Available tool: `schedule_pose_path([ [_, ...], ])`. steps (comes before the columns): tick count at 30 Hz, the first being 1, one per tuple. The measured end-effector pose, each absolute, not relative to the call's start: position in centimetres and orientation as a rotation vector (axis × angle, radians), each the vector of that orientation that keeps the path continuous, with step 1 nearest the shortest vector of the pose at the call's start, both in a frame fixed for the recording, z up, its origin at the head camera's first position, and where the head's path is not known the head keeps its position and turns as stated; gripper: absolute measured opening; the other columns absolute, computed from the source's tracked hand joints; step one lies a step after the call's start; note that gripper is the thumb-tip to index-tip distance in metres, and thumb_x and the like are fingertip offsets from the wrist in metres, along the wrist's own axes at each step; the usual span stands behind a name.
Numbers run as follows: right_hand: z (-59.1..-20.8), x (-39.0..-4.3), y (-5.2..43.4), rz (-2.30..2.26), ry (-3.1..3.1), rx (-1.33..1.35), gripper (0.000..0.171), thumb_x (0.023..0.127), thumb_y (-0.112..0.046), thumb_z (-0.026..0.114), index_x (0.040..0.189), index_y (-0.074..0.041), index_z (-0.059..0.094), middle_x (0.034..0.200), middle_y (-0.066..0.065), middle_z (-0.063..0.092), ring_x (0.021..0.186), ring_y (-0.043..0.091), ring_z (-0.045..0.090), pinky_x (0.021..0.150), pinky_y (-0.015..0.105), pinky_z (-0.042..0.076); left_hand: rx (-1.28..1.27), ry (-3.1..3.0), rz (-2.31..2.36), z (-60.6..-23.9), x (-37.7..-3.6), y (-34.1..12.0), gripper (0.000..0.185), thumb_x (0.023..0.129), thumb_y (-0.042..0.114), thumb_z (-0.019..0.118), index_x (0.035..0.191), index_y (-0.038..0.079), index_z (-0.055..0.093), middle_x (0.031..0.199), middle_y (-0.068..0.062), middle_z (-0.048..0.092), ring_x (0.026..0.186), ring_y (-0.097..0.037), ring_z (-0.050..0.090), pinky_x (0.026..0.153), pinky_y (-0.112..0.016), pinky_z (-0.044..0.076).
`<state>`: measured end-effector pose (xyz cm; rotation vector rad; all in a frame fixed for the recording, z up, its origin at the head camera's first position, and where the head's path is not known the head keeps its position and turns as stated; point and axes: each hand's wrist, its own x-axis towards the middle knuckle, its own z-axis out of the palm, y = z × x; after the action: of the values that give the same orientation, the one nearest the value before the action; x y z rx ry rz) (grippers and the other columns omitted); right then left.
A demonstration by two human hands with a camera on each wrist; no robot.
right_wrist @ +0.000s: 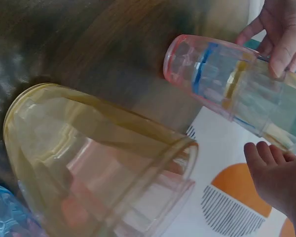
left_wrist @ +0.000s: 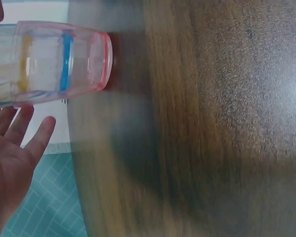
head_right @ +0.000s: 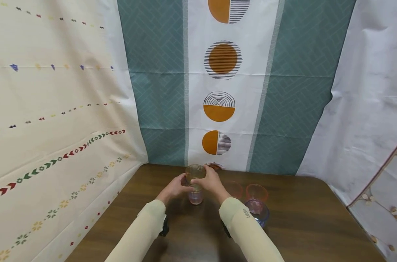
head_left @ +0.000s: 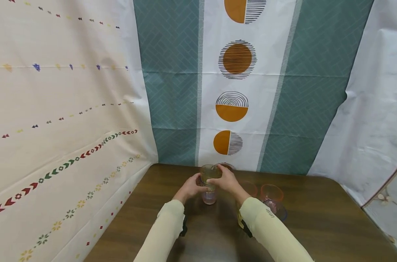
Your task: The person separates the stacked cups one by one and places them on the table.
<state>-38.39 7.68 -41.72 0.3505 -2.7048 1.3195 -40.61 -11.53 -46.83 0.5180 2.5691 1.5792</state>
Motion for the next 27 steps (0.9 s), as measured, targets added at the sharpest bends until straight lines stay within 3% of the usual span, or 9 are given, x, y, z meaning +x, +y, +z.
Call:
schedule_pose_path([
  [10,-42.0,-38.4,7.7,1.342,-2.704,0.270,0.081,0.087,-0.035,0.078,0.147,0.004,0.041,0.139,0.024,0.053,0.125,0.040,0.052,0.101,0.053,0.045,0.461,2.617,1.556,-47.2,-40.3,-11.1,0.074,0.083,0.030,0.083,0.143,0.009,0.047,0.129,-0.012,0.061,0.119,-0.032,0.058,0.097,-0.051,0.049],
  [16,-39.4,-38.0,9.2,1.532,-2.590,0.244,0.080,0.089,-0.042,0.074,0.148,0.002,0.040,0.142,0.024,0.049,0.129,0.041,0.049,0.103,0.053,0.044,0.442,2.640,1.542,-47.3,-40.3,-11.2,0.082,0.080,0.032,0.084,0.146,0.006,0.044,0.134,-0.014,0.059,0.122,-0.033,0.056,0.100,-0.051,0.046],
  [27,-35.4,-37.0,21.7,1.540,-2.498,0.187,0.096,0.089,-0.049,0.070,0.157,-0.002,0.021,0.154,0.021,0.035,0.141,0.040,0.034,0.109,0.054,0.037,0.424,2.629,1.537,-47.2,-40.3,-11.3,0.084,0.080,0.029,0.085,0.148,0.004,0.041,0.141,-0.017,0.053,0.129,-0.035,0.051,0.105,-0.052,0.042],
])
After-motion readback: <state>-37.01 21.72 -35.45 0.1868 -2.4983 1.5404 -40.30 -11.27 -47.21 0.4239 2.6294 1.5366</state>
